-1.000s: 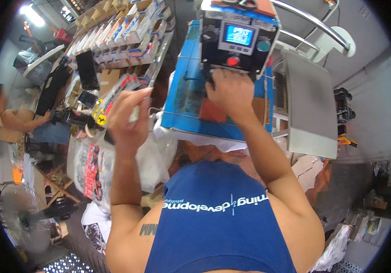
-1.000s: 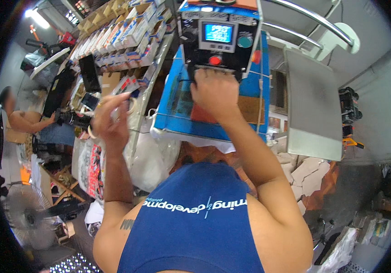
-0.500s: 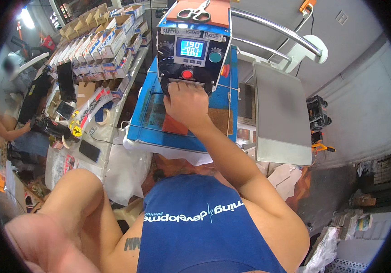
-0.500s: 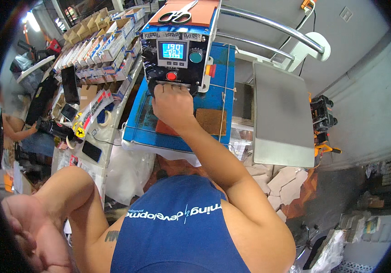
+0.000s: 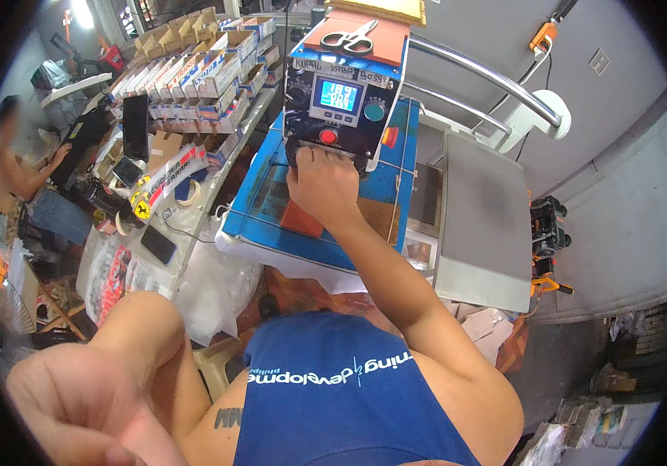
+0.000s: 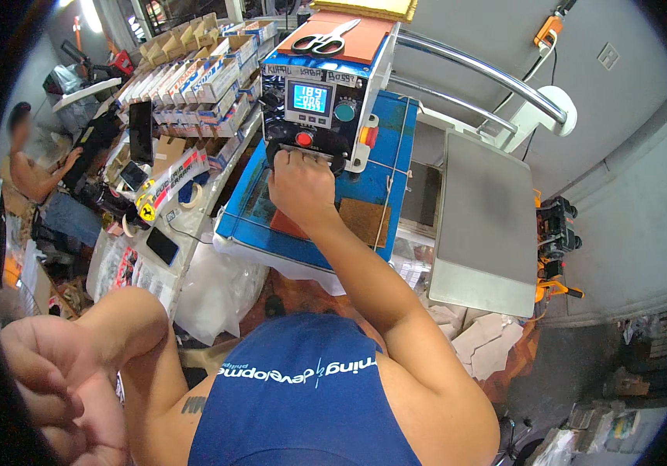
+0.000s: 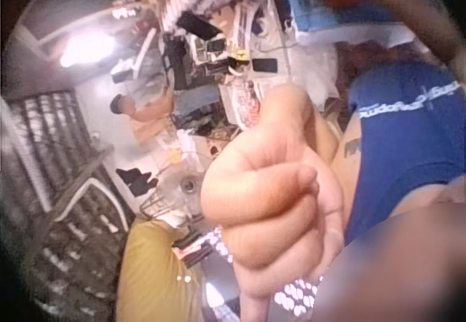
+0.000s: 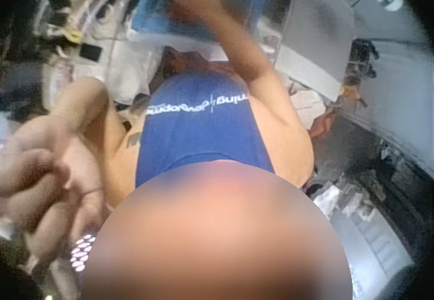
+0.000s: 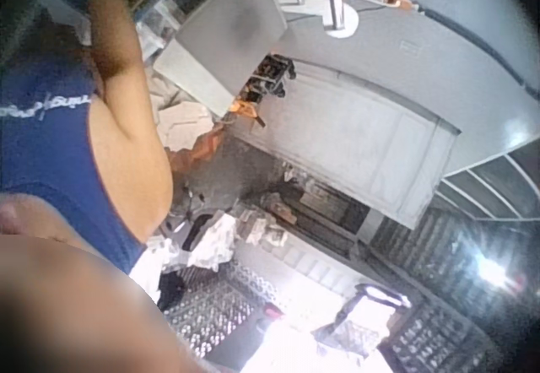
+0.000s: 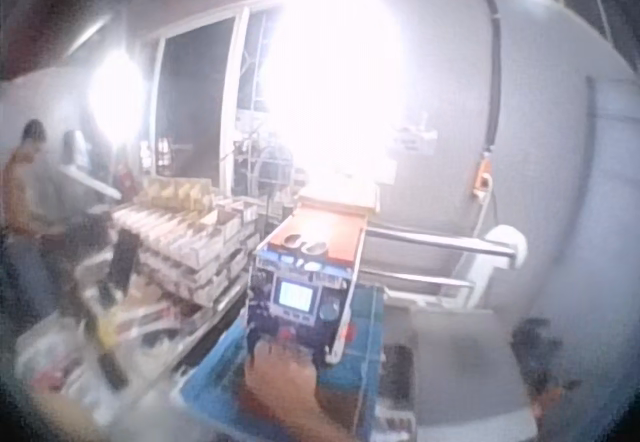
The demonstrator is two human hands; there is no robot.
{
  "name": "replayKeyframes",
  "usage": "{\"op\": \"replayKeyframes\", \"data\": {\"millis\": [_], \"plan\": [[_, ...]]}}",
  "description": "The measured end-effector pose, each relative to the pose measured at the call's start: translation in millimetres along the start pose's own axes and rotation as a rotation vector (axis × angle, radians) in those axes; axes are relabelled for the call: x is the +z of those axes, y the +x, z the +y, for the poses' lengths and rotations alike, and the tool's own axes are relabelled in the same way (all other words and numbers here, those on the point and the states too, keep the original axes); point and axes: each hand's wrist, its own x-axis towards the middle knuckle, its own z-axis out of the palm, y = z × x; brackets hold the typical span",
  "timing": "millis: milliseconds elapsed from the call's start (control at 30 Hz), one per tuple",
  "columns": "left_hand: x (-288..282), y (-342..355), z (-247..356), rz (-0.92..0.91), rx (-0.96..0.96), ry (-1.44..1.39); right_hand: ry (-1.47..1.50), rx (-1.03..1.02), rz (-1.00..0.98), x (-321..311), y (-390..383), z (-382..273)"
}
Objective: The person places a white t-shirt on a heat press, closes the press, and then opens it to reveal a Ferrari logo. They trim excess material with scissors, flip the shirt, and repeat the process on the back with a different design. The person then stacks the finished shirts.
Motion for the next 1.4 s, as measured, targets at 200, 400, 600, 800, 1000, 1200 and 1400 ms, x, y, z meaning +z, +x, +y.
{"op": "replayKeyframes", "data": {"millis": [200,400,600,800,1000,1200,1400], "plan": [[10.4,-63.5,-10.0,-0.178,-0.444,0.111,0.038,0.036,-0.096,-7.1,-0.1,-0.3],[-20.0,-259.3,7.6,-1.515,-1.134,0.229,-0.07,0.02,-0.089,-9.6,1.9,-1.9],[-61.9,-367.7,127.6,-1.621,-1.274,-0.328,-0.191,-0.036,-0.056,-3.2,2.5,-5.2],[-91.3,-406.8,90.2,-1.581,-1.13,-0.429,-0.283,-0.041,0.01,1.0,8.2,-14.3],[-114.5,-430.7,60.8,-1.549,-1.115,-0.515,-0.333,0.003,-0.013,4.2,8.2,-19.8],[-147.0,-426.9,26.9,-1.564,-1.071,-0.586,-0.403,0.115,-0.106,-0.5,18.5,-34.0],[-162.9,-431.0,25.8,-1.324,-0.944,-0.549,-0.398,0.316,-0.361,-5.8,32.5,-49.0]]}}
